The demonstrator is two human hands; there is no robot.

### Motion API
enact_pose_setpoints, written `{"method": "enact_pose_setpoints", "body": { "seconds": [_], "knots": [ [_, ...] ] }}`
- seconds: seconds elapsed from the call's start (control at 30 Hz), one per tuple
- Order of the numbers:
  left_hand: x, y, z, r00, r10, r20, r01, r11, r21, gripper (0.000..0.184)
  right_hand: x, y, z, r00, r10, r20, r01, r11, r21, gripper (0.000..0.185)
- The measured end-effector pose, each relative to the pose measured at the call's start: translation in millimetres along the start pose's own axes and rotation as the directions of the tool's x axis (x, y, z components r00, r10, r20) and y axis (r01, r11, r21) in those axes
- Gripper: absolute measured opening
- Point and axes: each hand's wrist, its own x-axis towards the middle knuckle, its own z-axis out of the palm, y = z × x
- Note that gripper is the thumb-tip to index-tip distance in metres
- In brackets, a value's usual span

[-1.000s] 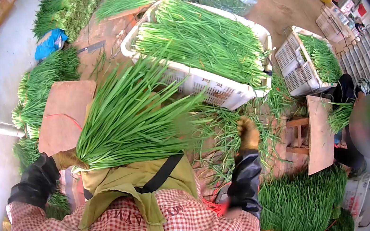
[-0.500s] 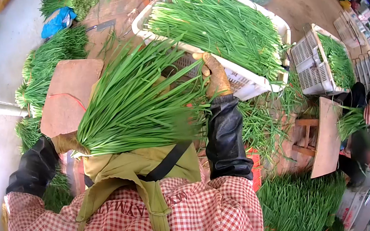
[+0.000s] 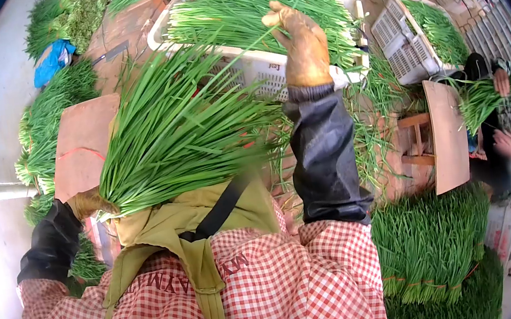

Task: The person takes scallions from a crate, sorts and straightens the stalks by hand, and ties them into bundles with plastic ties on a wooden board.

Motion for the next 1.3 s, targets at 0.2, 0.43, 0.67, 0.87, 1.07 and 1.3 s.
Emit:
{"method": "enact_pose_setpoints", "body": {
  "seconds": [0.2,0.43,0.67,0.87,1.07,1.3],
  "knots": [
    [-1.9,7.4,1.7,0.999,-0.053,-0.014,0.053,0.999,-0.001,0.071,26.7,43.2,-36.7,0.977,0.126,-0.171,0.0,0.806,0.592,0.033],
    [7.4,-7.9,3.2,0.995,0.098,0.006,-0.098,0.995,-0.015,0.075,29.2,8.3,-305.6,0.913,0.106,-0.394,0.072,0.908,0.413,0.036],
    [8.9,-13.7,-0.1,0.99,0.139,0.008,-0.139,0.99,-0.034,0.058,-67.6,-2.1,-381.5,0.87,-0.09,-0.485,-0.485,-0.336,-0.807,0.038],
    [3.0,3.5,13.9,0.993,0.115,-0.023,-0.114,0.993,0.019,0.064,-104.3,9.0,-23.3,0.949,0.066,0.308,0.224,0.548,-0.806,0.033],
    [-23.1,63.3,23.1,0.955,-0.056,-0.29,0.156,0.929,0.335,0.055,-160.0,63.1,115.4,0.593,0.003,0.805,0.78,0.244,-0.575,0.019],
    [4.5,105.1,3.8,0.517,0.852,-0.082,0.218,-0.039,0.975,0.045,-98.2,132.2,-138.3,0.95,0.117,0.291,0.306,-0.149,-0.94,0.02]
  ]
}}
